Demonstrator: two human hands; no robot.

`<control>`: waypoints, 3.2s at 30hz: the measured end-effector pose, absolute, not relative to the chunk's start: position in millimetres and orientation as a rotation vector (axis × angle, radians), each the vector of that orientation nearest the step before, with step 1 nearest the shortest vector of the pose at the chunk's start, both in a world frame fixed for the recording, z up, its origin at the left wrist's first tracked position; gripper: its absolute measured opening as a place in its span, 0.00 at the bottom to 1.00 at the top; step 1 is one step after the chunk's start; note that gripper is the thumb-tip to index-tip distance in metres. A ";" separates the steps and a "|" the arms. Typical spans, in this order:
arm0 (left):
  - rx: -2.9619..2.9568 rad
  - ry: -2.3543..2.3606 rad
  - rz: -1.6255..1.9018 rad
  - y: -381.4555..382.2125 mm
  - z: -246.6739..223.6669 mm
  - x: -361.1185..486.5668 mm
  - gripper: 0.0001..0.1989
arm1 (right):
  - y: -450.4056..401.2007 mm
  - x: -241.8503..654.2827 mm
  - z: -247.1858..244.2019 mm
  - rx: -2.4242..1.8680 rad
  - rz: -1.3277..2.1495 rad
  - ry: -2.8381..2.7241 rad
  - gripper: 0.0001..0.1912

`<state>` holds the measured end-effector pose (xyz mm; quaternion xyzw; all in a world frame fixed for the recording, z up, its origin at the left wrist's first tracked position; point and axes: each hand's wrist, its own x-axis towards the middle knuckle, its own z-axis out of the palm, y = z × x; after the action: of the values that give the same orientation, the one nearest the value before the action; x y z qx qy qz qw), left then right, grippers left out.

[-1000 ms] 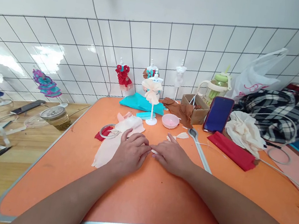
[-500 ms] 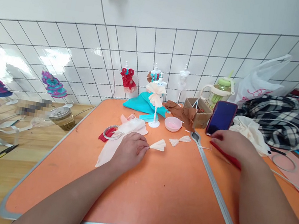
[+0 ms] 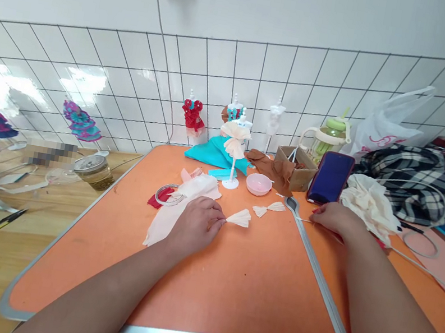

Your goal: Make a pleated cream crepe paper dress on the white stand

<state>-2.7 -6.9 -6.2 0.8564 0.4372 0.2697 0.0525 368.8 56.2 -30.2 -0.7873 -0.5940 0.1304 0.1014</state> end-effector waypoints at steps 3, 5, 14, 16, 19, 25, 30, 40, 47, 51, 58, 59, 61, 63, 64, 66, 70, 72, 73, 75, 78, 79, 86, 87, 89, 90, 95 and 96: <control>2.602 1.338 0.839 -6.5 -6.3 -3.4 0.10 | 57.8 375.9 -28.4 -2.338 0.556 -1.784 0.10; 2.599 1.341 0.853 -6.1 -6.4 -4.1 0.10 | 56.2 378.1 -21.0 -2.345 0.466 -1.734 0.12; 2.458 1.389 0.850 -5.4 -9.1 -2.9 0.10 | 35.3 348.0 10.8 -1.493 0.796 -1.303 0.11; 2.368 1.418 0.875 -5.5 -10.4 -1.2 0.10 | 30.8 326.9 13.5 -1.332 1.011 -1.295 0.12; 2.246 1.450 0.898 -5.5 -12.5 0.6 0.10 | 20.1 287.5 15.8 -1.247 1.170 -1.442 0.14; 1.936 1.449 0.871 -7.6 -14.1 3.6 0.13 | -12.8 213.7 6.4 -1.151 1.517 -1.597 0.22; 1.825 1.376 0.893 -9.8 -15.5 8.9 0.12 | -24.2 185.6 -4.9 -1.049 1.508 -1.395 0.22; 1.590 1.386 0.972 2.3 -16.2 3.6 0.14 | 6.7 210.3 -22.2 -1.286 1.252 -1.587 0.07; 1.605 1.480 0.986 4.6 -7.3 -4.0 0.14 | 14.0 234.8 -17.2 -1.493 0.436 -2.184 0.10; 1.627 1.470 0.959 0.7 -7.3 -0.4 0.13 | 8.0 224.9 -19.4 -1.437 0.275 -2.475 0.10; 1.719 1.463 0.968 0.5 -14.0 0.4 0.13 | 8.9 209.6 -34.7 -1.514 0.353 -2.363 0.06; 1.739 1.468 0.969 1.0 -15.6 0.2 0.13 | 6.9 206.5 -34.2 -1.483 0.483 -2.272 0.05; 1.785 1.464 0.972 1.5 -19.0 0.5 0.13 | 0.0 197.7 -31.5 -1.366 0.899 -2.029 0.05; 1.822 1.438 0.972 0.8 -22.3 1.9 0.13 | -8.6 186.7 -28.7 -1.186 1.322 -1.719 0.08; 1.832 1.425 0.970 -0.1 -23.6 3.1 0.12 | -12.5 181.4 -28.1 -1.103 1.451 -1.570 0.09; 1.849 1.404 0.953 -3.0 -24.9 6.1 0.12 | -17.9 173.1 -28.9 -0.997 1.562 -1.331 0.11; 1.898 1.360 0.905 -10.9 -21.8 12.5 0.12 | -17.8 168.2 -35.6 -1.000 1.621 -1.066 0.15; 1.929 1.360 0.891 -13.8 -19.3 14.3 0.12 | -16.0 169.0 -38.0 -1.019 1.624 -1.011 0.16; 1.941 1.366 0.886 -14.6 -18.5 14.7 0.11 | -15.5 169.4 -38.6 -1.014 1.621 -0.996 0.16; 1.949 1.377 0.884 -15.3 -18.1 14.8 0.11 | -15.6 170.0 -39.0 -0.978 1.625 -0.969 0.15; 1.909 1.388 0.916 -14.7 -19.5 14.4 0.11 | -17.2 170.1 -39.3 -0.900 1.695 -0.901 0.13; 1.889 1.383 0.928 -14.3 -20.0 14.3 0.11 | -17.6 170.1 -39.5 -0.872 1.731 -0.867 0.13; 1.629 1.347 0.928 -7.1 -23.1 11.9 0.13 | -17.8 170.2 -38.2 -0.698 1.932 -0.660 0.11; 1.619 1.351 0.926 -6.0 -23.8 11.3 0.13 | -18.2 169.9 -37.9 -0.716 1.940 -0.669 0.12; 1.655 1.350 0.944 -5.0 -24.9 10.6 0.13 | -19.6 168.9 -37.9 -0.772 1.929 -0.702 0.13; 1.689 1.344 0.957 -5.2 -25.1 10.6 0.13 | -20.2 168.3 -38.2 -0.800 1.908 -0.715 0.13; 1.819 1.362 0.971 -9.9 -21.8 12.6 0.12 | -21.4 167.2 -41.2 -0.838 1.810 -0.714 0.15; 1.837 1.376 0.964 -10.9 -20.7 12.9 0.12 | -21.3 167.1 -41.6 -0.844 1.805 -0.718 0.14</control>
<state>12.9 -10.9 -20.7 0.6991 0.5235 0.3667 0.3204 167.1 -21.3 -41.6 -0.3473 -0.2955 0.7430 0.4899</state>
